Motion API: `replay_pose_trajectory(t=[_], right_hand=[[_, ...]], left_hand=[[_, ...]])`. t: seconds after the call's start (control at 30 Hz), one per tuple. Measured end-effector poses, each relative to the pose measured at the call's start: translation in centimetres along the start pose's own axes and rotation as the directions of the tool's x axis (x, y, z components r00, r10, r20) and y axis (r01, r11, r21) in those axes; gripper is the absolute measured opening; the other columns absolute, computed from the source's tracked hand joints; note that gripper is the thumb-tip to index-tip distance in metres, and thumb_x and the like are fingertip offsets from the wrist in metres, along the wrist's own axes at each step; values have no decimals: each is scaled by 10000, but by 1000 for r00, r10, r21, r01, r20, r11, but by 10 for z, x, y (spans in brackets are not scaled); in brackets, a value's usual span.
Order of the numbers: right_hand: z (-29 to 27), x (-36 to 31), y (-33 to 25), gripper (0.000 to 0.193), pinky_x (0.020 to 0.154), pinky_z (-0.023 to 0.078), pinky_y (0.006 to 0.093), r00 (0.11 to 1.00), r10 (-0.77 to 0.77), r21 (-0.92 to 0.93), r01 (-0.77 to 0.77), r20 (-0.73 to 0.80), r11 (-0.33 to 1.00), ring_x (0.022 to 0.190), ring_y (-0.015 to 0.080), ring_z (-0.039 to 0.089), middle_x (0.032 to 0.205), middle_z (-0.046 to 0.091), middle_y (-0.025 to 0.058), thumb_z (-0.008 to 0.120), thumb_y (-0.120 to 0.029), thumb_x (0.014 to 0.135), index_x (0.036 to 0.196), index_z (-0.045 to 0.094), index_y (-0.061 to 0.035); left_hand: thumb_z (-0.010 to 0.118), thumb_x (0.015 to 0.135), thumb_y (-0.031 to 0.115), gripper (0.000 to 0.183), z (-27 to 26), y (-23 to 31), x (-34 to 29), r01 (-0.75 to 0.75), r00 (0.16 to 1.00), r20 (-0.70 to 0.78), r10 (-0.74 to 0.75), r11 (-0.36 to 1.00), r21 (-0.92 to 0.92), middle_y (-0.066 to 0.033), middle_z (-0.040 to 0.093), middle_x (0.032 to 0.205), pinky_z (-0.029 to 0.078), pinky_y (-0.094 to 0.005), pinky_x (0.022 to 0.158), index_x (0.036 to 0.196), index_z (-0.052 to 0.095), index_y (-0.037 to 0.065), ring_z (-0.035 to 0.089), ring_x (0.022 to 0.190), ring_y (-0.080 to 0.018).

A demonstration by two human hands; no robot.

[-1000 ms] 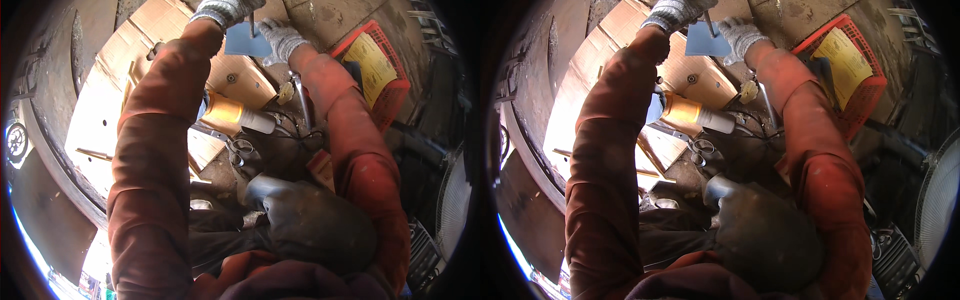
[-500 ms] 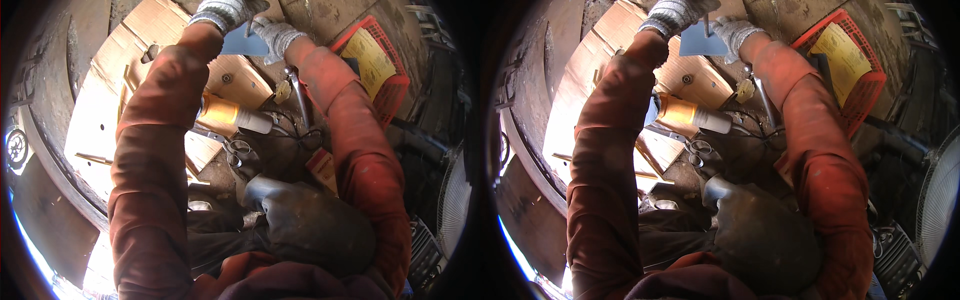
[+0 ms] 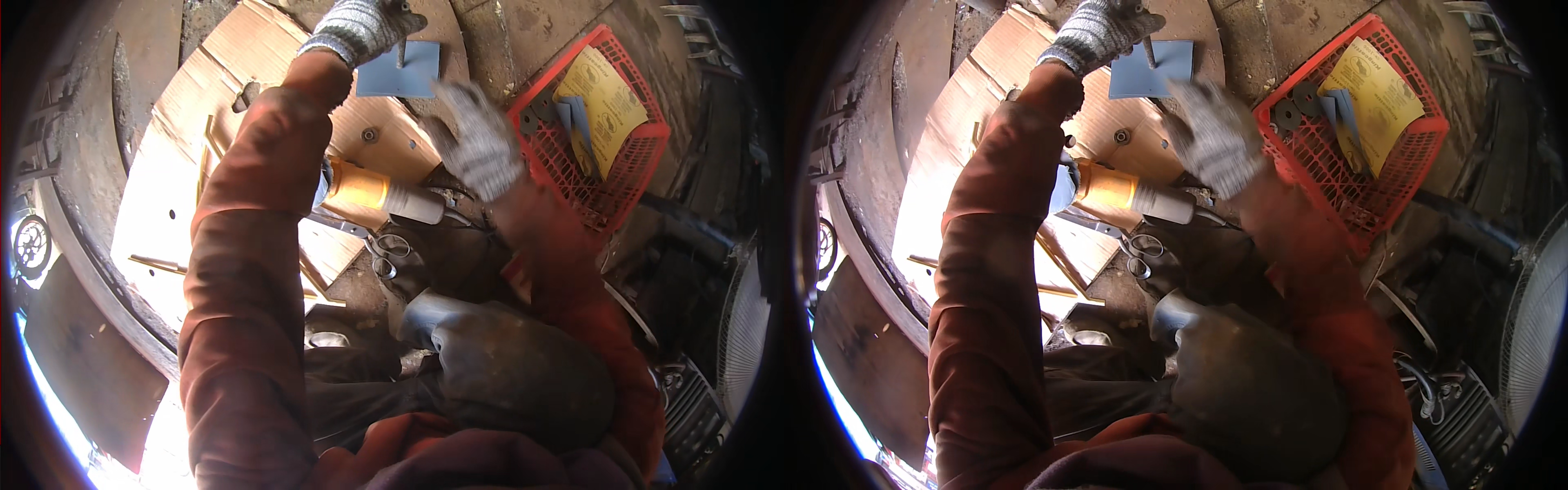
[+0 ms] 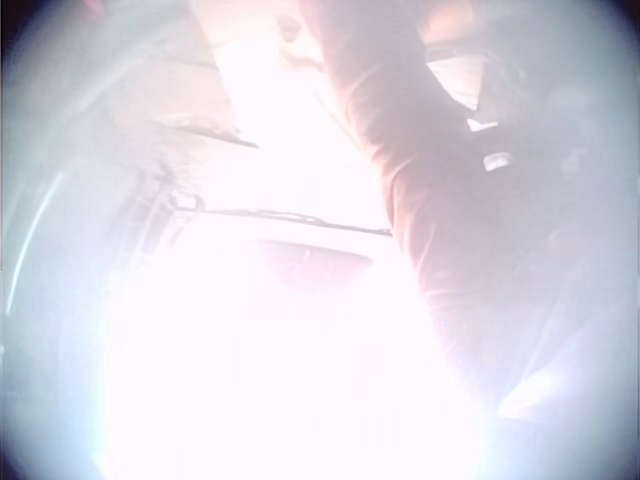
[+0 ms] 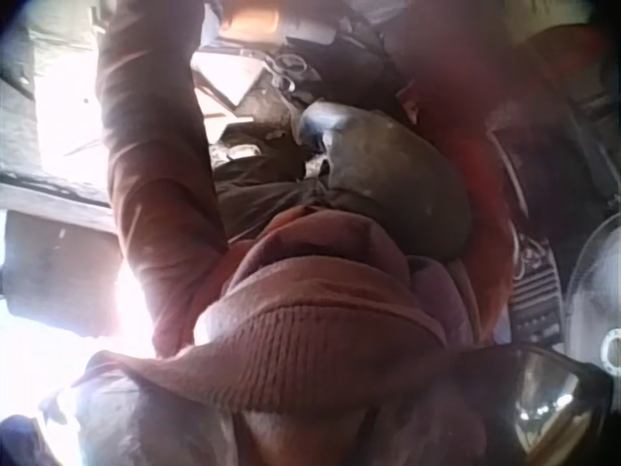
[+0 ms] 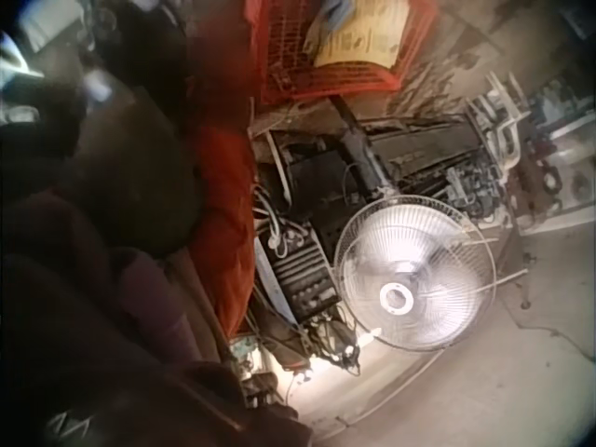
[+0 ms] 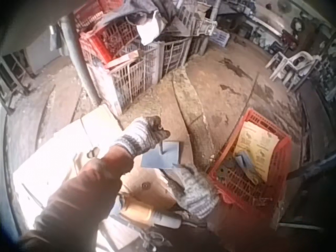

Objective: The person sands metal plates using different pieces of sandpaper, strikes a small metal component with a hammer, and aligns yellow sandpaper strips onto the plates while sitting on the floor.

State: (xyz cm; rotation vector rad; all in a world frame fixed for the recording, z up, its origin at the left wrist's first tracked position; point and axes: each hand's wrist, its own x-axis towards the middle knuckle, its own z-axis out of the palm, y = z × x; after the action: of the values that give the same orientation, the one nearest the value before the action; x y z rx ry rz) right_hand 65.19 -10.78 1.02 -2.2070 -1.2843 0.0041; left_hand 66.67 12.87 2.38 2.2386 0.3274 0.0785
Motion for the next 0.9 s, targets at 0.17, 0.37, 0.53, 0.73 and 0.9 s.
replay_pose_trajectory(t=[0.17, 0.37, 0.53, 0.73, 0.9], right_hand=[[2, -111, 47, 446, 863, 528, 455, 932, 363, -419, -327, 7, 847, 1042, 383, 627, 1112, 638, 226, 676, -260, 871, 1218, 560, -4], [26, -112, 70, 539, 947, 475, 483, 789, 593, -542, -431, 161, 721, 1130, 398, 576, 1198, 611, 223, 622, -324, 878, 1315, 479, -43], [36, -97, 69, 406, 868, 499, 471, 652, 729, -585, -513, 210, 628, 1006, 376, 624, 1055, 645, 199, 639, -253, 863, 1187, 541, -30], [-27, -66, 22, 246, 727, 526, 327, 704, 705, 325, -689, 88, 647, 813, 170, 610, 901, 608, 112, 675, -114, 884, 1075, 565, -3], [-54, -7, -14, 222, 659, 526, 272, 909, 401, 584, -266, -114, 767, 708, 110, 571, 802, 594, 50, 686, -60, 893, 1080, 579, -5]], left_hand=[[707, 835, 287, 272, 13, 5, 13, -47, 998, -30, 50, 995, 82, -168, 616, 660, 481, -410, 585, 819, 630, 27, 605, 588, -280], [696, 849, 302, 273, 13, -4, 4, -183, 979, -84, 187, 982, 57, -198, 656, 733, 497, -420, 651, 886, 678, 32, 633, 659, -328], [713, 843, 325, 253, 13, -2, -6, -29, 998, -50, 28, 1000, -5, -174, 689, 796, 524, -386, 684, 903, 718, 79, 663, 709, -300], [740, 815, 325, 393, 30, -10, -1, 84, 994, 78, -80, 995, -51, -128, 725, 953, 520, -355, 839, 1142, 691, 111, 677, 886, -222], [679, 884, 398, 323, 44, -40, -14, -68, 992, -108, 71, 997, 31, -87, 722, 862, 511, -347, 801, 989, 723, 97, 668, 807, -212]])
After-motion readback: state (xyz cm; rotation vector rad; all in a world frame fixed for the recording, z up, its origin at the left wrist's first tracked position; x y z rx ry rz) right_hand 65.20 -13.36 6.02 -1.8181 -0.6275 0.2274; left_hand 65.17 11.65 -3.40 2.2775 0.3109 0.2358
